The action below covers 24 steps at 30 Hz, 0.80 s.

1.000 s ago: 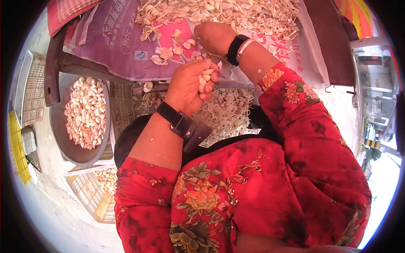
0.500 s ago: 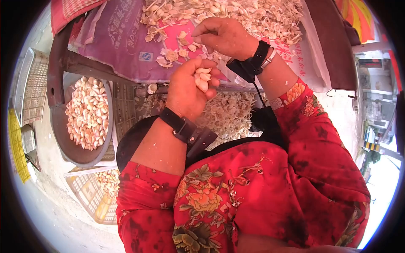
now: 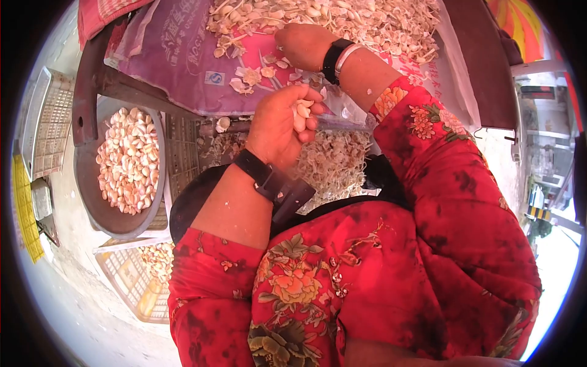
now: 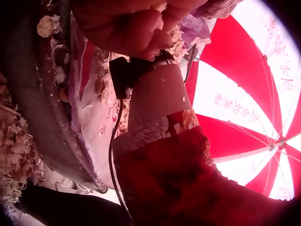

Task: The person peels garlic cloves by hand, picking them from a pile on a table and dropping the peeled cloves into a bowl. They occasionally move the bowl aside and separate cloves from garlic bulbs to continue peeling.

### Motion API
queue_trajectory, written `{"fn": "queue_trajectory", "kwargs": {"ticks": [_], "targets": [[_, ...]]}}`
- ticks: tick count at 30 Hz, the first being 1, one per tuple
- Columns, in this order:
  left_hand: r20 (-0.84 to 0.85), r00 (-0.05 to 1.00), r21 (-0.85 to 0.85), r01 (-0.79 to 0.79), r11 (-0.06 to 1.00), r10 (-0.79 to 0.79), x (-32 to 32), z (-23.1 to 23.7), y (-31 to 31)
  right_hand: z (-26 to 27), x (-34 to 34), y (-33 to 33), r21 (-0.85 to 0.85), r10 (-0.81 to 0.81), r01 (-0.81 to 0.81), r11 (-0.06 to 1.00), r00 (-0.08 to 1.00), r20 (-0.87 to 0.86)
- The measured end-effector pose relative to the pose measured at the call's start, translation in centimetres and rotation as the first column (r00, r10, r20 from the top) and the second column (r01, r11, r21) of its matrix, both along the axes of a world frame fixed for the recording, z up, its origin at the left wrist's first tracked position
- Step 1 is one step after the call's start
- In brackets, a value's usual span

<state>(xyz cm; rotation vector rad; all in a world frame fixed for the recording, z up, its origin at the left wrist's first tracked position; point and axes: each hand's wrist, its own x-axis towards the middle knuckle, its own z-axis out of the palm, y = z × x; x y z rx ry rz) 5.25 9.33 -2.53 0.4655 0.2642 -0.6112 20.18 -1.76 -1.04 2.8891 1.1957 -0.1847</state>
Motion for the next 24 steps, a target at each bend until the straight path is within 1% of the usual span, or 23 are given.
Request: {"fn": "queue_trajectory", "kwargs": {"ticks": [2,3,6,9,12,13,15,16,17,18,20,22,23,24], "targets": [[0.003,1.000,0.025,0.006,1.000,-0.007,0.0,0.2,0.0,0.2,-0.1,-0.9,-0.008,-0.051,0.051,0.999,0.999,0.006],[0.009,1.000,0.040,0.003,0.999,-0.004,0.1,0.2,0.0,0.6,-0.4,-1.2,-0.020,-0.038,0.038,0.999,0.999,0.015],[0.017,1.000,0.099,-0.011,0.995,0.009,0.0,0.2,-0.2,0.8,-0.3,-1.7,-0.010,-0.220,0.220,0.975,0.971,-0.092],[0.004,1.000,0.165,-0.024,0.986,0.024,0.0,0.3,-0.4,-1.0,0.2,-4.2,0.203,-0.273,0.288,0.936,0.957,-0.101],[-0.017,0.999,0.212,-0.035,0.977,0.040,0.1,0.5,-1.0,-2.0,0.4,-6.2,0.261,-0.232,0.262,0.929,0.962,-0.141],[-0.021,0.998,0.229,-0.047,0.972,0.053,0.1,0.6,-1.2,-2.3,0.2,-6.8,0.313,-0.222,0.238,0.919,0.971,-0.087],[-0.025,0.997,0.263,-0.064,0.963,0.073,0.2,0.8,-1.6,-2.1,-0.2,-7.9,0.428,-0.277,0.381,0.819,0.917,-0.286],[-0.026,0.996,0.279,-0.069,0.958,0.080,0.3,0.8,-1.8,-0.9,-1.4,-7.6,0.469,-0.287,0.453,0.758,0.878,-0.383],[-0.025,0.996,0.294,-0.075,0.953,0.086,0.4,0.8,-2.0,0.6,-2.7,-7.6,0.470,-0.256,0.618,0.631,0.737,-0.626],[-0.031,0.997,0.303,-0.053,0.952,0.065,0.5,0.8,-2.2,1.4,-3.8,-7.7,0.491,-0.193,0.673,0.553,0.677,-0.710],[-0.045,0.999,0.321,-0.004,0.947,0.020,0.6,0.9,-2.4,2.6,-5.5,-8.3,0.494,-0.035,0.778,0.388,0.548,-0.836],[-0.037,0.999,0.321,-0.008,0.947,0.021,0.4,1.2,-2.9,2.6,-7.3,-8.6,0.483,0.103,0.847,0.221,0.472,-0.875],[-0.032,0.999,0.322,-0.010,0.947,0.021,0.5,1.3,-3.2,2.8,-8.3,-8.6,0.478,0.129,0.857,0.192,0.461,-0.878],[0.012,1.000,0.308,-0.003,0.951,-0.001,0.6,1.3,-3.3,3.3,-9.2,-8.5,0.481,0.079,0.847,0.226,0.476,-0.876]]}}
